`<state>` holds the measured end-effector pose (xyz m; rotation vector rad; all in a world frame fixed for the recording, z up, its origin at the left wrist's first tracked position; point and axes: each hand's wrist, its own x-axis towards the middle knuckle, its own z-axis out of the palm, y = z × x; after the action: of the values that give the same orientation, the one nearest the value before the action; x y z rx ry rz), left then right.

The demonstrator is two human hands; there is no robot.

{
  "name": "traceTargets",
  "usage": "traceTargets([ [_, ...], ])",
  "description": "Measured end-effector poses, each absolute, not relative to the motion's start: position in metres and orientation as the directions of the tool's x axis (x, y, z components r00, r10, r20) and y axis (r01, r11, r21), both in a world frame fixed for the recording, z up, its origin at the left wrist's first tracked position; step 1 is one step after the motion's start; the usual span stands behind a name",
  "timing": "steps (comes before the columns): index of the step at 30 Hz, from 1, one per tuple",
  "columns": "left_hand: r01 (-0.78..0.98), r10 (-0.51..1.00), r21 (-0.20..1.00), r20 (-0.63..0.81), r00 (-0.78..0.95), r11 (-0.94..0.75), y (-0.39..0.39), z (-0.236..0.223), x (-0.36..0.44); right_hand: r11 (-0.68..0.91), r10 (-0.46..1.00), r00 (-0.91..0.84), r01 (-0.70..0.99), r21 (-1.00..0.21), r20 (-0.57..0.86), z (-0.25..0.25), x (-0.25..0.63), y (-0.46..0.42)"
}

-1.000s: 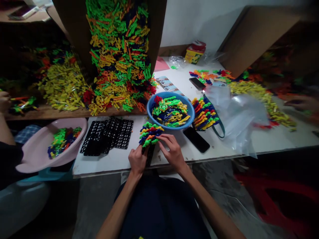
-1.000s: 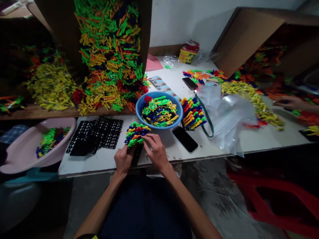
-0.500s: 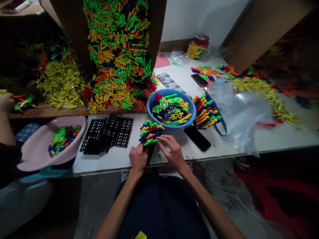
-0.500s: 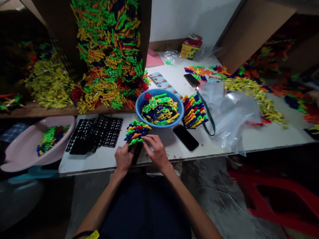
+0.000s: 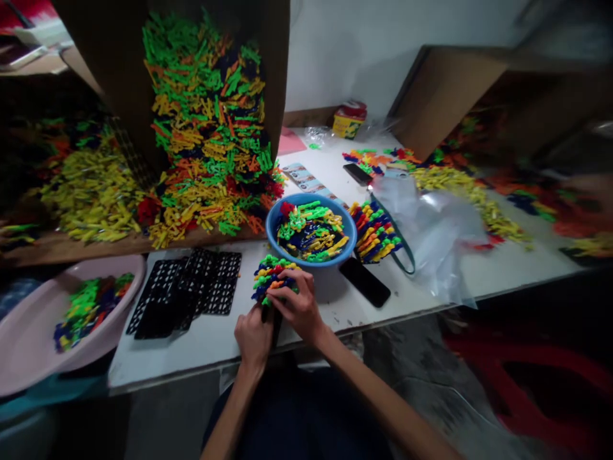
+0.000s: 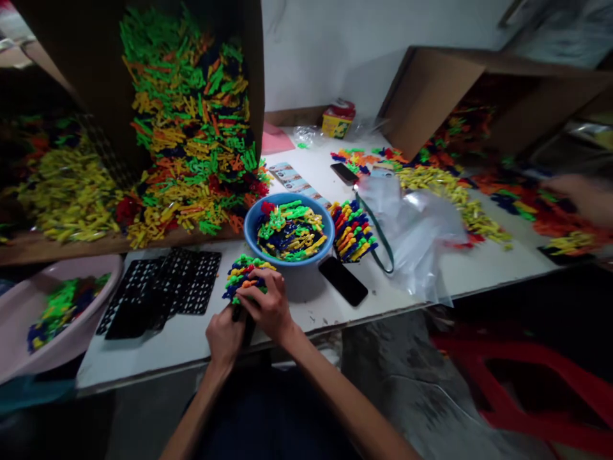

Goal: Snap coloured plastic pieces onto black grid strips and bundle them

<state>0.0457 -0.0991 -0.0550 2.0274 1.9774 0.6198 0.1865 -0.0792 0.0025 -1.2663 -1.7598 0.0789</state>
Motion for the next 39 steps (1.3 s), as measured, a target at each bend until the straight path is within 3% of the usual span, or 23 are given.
traceTargets([
  [8, 0.935, 0.992, 0.339, 0.096, 0.078, -0.106, -0.095, -0.067, 0.04, 0.439, 0.795, -0.001, 0.691, -0.574, 0.607, -0.004, 0.183, -0.083],
  [11, 0.906, 0.994, 0.41, 0.051, 0.092, -0.105, -0.093, -0.071, 0.03, 0.45, 0.808, 0.0, 0.646, -0.617, 0.589, 0.002, 0.219, -0.068],
  [13, 0.853, 0.996, 0.514, 0.037, 0.086, -0.093, -0.096, -0.07, 0.022, 0.343, 0.835, 0.087, 0.689, -0.638, 0.543, 0.009, 0.258, -0.042],
  [17, 0.701, 1.0, 0.713, 0.011, 0.022, -0.023, -0.111, -0.061, 0.009, -0.078, 0.963, 0.182, 0.894, -0.44, 0.199, 0.023, 0.323, 0.034],
  [20, 0.626, 1.0, 0.779, 0.007, -0.006, -0.002, -0.122, -0.056, 0.006, -0.139, 0.988, 0.113, 0.952, -0.271, -0.108, 0.025, 0.333, 0.074],
  [22, 0.6, 1.0, 0.8, 0.017, -0.023, 0.0, -0.127, -0.055, 0.006, -0.117, 0.985, 0.086, 0.97, -0.213, -0.151, 0.026, 0.327, 0.081],
  [28, 0.592, 0.994, 0.801, -0.033, -0.104, 0.088, -0.135, -0.057, -0.001, 0.039, 0.999, -0.031, 0.966, -0.257, 0.037, 0.025, 0.328, 0.05],
  [31, 0.577, 0.997, 0.816, -0.003, -0.079, 0.048, -0.137, -0.054, -0.002, 0.119, 0.986, -0.06, 0.905, -0.407, 0.156, 0.023, 0.338, 0.041],
  [34, 0.56, 0.997, 0.828, 0.063, -0.048, -0.026, -0.137, -0.046, 0.0, 0.162, 0.941, 0.067, 0.769, -0.618, 0.331, 0.023, 0.341, 0.044],
  [39, 0.55, 0.984, 0.827, 0.171, -0.046, -0.118, -0.142, -0.017, 0.007, 0.161, 0.829, 0.348, 0.601, -0.783, 0.437, 0.053, 0.323, 0.031],
])
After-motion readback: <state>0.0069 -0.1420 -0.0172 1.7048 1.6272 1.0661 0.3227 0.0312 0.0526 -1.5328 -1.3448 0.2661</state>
